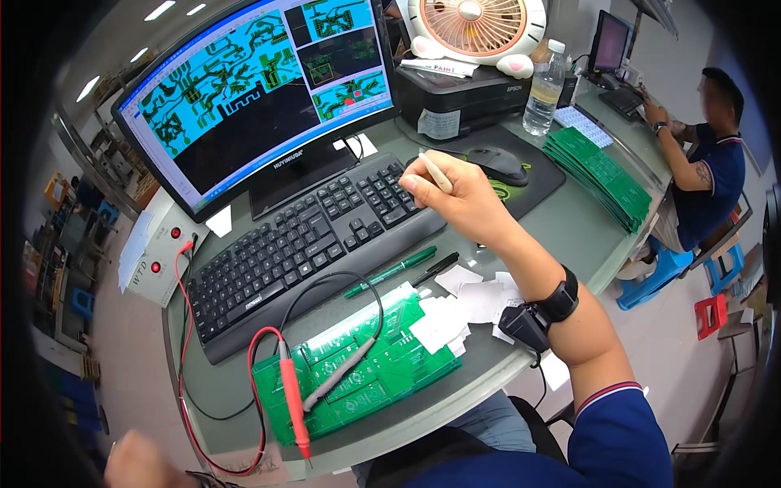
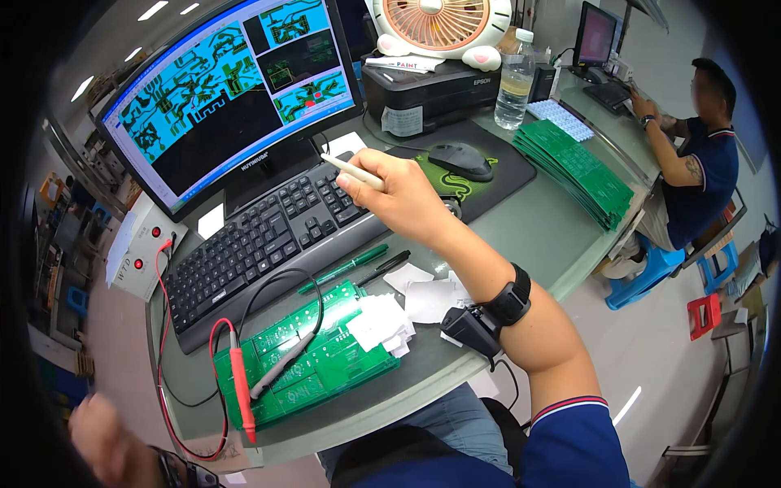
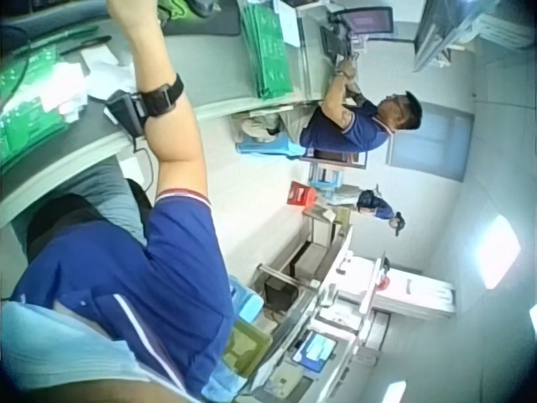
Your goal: Inspecting and testing printed circuit boards (PCBs) using a multimeter and specialized software.
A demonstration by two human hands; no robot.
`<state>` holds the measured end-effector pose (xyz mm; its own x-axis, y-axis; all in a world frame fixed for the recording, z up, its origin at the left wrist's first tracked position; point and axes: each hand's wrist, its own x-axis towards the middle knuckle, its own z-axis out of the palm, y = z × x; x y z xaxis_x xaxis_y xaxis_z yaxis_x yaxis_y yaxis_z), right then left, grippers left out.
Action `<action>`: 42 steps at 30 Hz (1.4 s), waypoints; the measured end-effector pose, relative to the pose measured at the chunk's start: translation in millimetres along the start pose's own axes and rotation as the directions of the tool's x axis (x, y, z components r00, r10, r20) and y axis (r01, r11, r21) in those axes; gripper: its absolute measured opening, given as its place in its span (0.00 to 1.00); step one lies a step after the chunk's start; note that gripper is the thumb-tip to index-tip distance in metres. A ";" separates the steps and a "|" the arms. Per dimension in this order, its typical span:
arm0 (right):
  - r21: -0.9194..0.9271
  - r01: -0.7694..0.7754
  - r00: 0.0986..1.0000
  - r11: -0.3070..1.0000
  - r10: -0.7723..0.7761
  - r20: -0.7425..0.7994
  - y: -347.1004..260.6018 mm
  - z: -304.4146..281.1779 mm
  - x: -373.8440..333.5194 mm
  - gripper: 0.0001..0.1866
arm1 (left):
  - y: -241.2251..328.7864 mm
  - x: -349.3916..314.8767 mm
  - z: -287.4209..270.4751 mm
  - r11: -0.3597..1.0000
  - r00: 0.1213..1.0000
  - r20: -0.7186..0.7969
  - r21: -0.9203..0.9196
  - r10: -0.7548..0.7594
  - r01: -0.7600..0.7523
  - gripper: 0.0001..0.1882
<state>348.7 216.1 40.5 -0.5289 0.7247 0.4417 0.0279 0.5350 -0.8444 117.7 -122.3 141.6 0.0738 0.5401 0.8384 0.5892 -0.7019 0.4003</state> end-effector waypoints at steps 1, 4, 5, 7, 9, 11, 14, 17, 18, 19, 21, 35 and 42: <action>-0.019 0.019 1.000 1.000 -0.019 0.006 -3.7 -0.1 -0.3 0.09 | -10.9 -10.9 -11.9 0.970 0.982 0.090 0.196 -0.165 0.145 0.14; -0.054 0.046 0.996 0.997 -0.050 -0.067 5.5 -4.9 -1.2 0.08 | -53.3 1.1 46.9 0.673 0.656 0.417 0.715 -0.629 0.191 0.17; -0.035 0.050 0.997 0.998 -0.052 -0.063 6.5 -2.9 -0.7 0.08 | -60.8 -6.5 54.1 0.659 0.650 0.410 0.728 -0.640 0.190 0.17; -0.026 0.080 0.995 0.996 -0.081 -0.056 5.4 1.4 0.7 0.07 | -63.5 -16.6 61.3 0.558 0.530 0.370 0.792 -0.763 0.250 0.16; -0.023 0.099 0.994 0.995 -0.100 -0.052 5.5 2.1 1.0 0.07 | -63.4 -16.1 64.1 0.528 0.521 0.323 0.790 -0.790 0.311 0.15; -0.031 0.115 0.992 0.993 -0.117 -0.051 5.7 1.3 0.8 0.06 | -62.9 -14.8 66.0 0.507 0.513 0.283 0.778 -0.811 0.372 0.14; -0.026 0.099 0.994 0.995 -0.100 -0.053 5.8 -0.2 1.1 0.06 | -65.7 -14.0 64.4 0.506 0.515 0.216 0.680 -0.829 0.530 0.09; -0.049 0.118 0.991 0.992 -0.121 -0.060 6.6 -2.7 0.9 0.06 | -62.3 -4.2 76.2 0.475 0.495 0.082 0.449 -0.865 0.757 0.07; -0.075 0.116 0.992 0.990 -0.120 -0.044 6.9 -3.3 0.6 0.08 | -60.6 -0.8 82.4 0.539 0.577 0.096 0.509 -0.811 0.671 0.09; -0.102 0.115 0.993 0.988 -0.119 -0.028 7.2 -3.8 0.2 0.10 | -59.9 1.5 85.8 0.540 0.578 0.098 0.509 -0.810 0.670 0.09; -0.107 0.116 0.992 0.988 -0.119 -0.029 8.3 -3.5 0.6 0.10 | -57.8 5.3 90.6 0.611 0.516 0.356 0.617 -0.779 0.496 0.12; -0.070 0.133 0.988 0.989 -0.137 -0.065 12.3 -3.5 3.2 0.06 | -99.4 -7.7 28.1 0.547 0.557 -0.016 -0.217 -0.830 0.809 0.09; -0.145 0.099 0.992 0.984 -0.109 -0.066 19.1 -9.2 0.2 0.08 | -143.0 -29.1 -40.5 0.285 0.620 -0.159 -0.952 -0.768 0.108 0.09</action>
<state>357.0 230.4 27.3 -0.4717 0.6890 0.5503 0.0986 0.6614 -0.7435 -1.3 -56.4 74.9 -0.5350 0.8000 0.2716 -0.5906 -0.5840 0.5569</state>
